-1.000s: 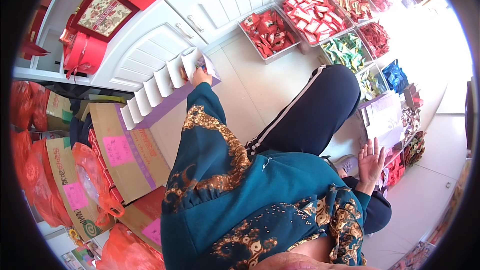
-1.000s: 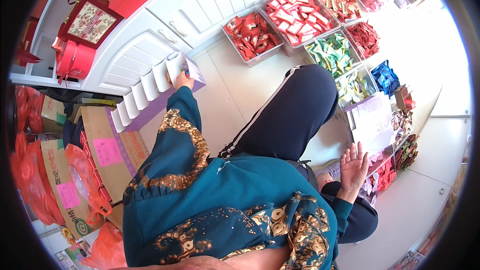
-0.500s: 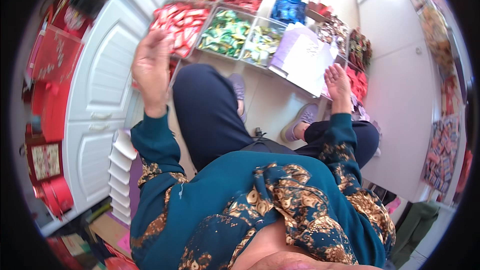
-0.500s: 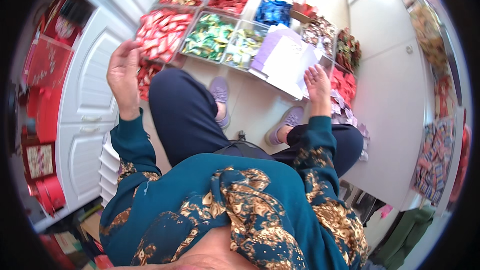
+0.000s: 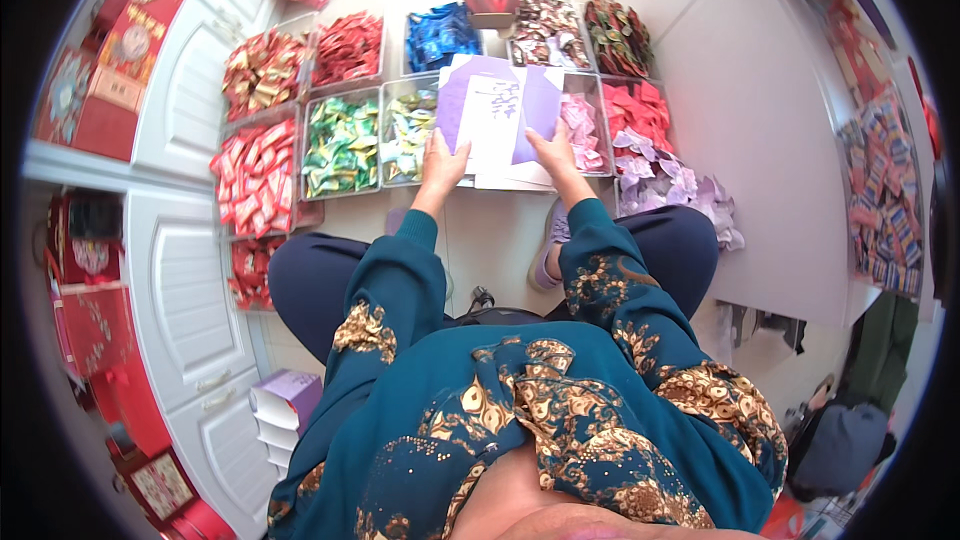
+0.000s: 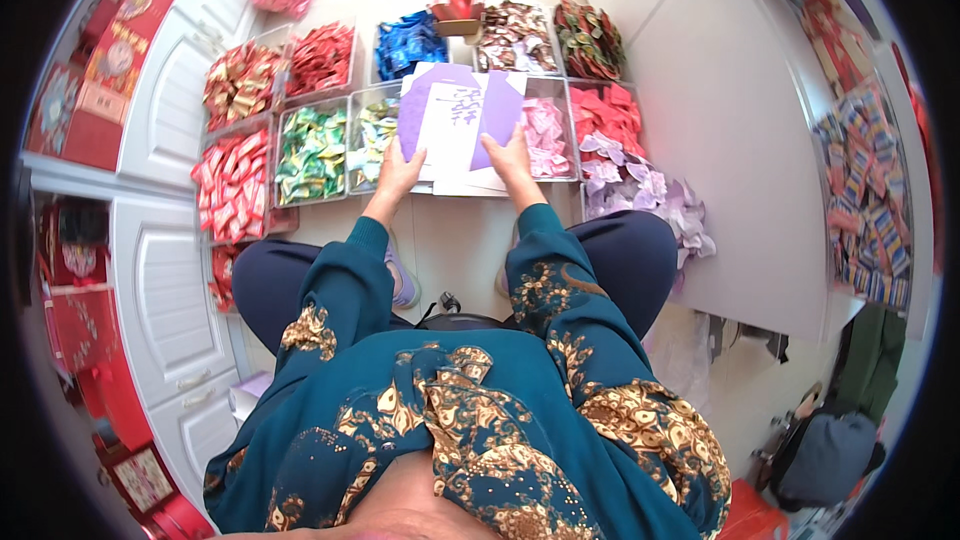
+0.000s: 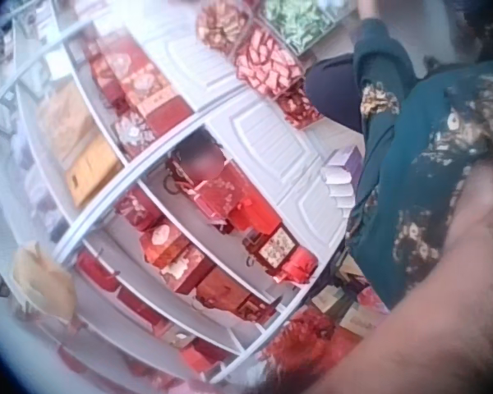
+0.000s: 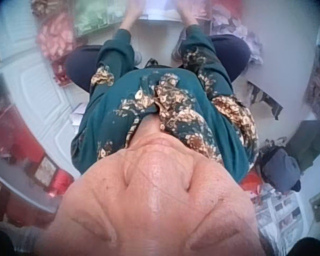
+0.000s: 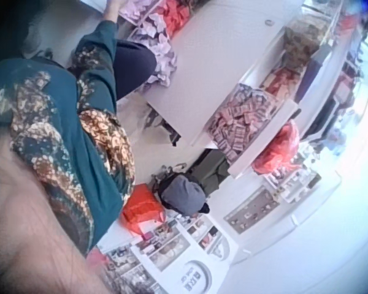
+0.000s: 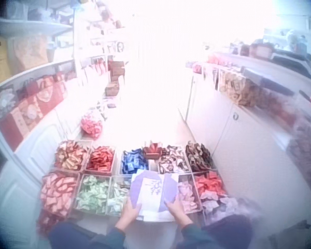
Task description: The person sits on the floor and packs small purple gift boxes with tissue paper and individually wrapped candies. They open the boxes, place tissue paper inside, add candies from nearby bins, and close the boxes.
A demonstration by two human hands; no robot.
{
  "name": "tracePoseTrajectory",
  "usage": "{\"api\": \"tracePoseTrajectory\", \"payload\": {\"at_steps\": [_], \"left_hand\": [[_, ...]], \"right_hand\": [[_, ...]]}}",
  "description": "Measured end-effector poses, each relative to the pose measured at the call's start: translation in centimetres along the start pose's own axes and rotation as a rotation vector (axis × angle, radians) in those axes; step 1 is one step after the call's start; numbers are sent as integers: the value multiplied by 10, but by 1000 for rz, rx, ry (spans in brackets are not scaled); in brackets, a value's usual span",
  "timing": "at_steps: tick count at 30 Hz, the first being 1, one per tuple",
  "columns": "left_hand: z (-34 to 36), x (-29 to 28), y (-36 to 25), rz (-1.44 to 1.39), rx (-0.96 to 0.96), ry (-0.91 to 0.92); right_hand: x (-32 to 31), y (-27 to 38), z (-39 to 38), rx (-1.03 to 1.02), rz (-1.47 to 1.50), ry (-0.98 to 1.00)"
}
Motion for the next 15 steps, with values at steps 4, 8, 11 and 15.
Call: {"api": "tracePoseTrajectory", "payload": {"at_steps": [4, 8, 11, 15], "left_hand": [[-4, -7, -12, 29, 6, -36], [-16, -36, -26, 93, -24, -119], [-11, -72, -46, 9, 42, -152], [-15, -142, -83, -211, 231, -359]], "right_hand": [[-13, 34, -11, -1, -215, -96], [-39, 70, -17, -65, -91, -222], [-51, 94, -16, 5, 228, -194], [-55, 173, -31, -249, 224, 31]]}}
Point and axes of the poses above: each hand's wrist, its own z-axis towards the middle knuckle, its own x-axis out of the palm, y = z × x, the point moved 9 cm from there along z, towards the middle knuckle, and after that the axes turned 3 degrees about -x, right-handed, at the moved point
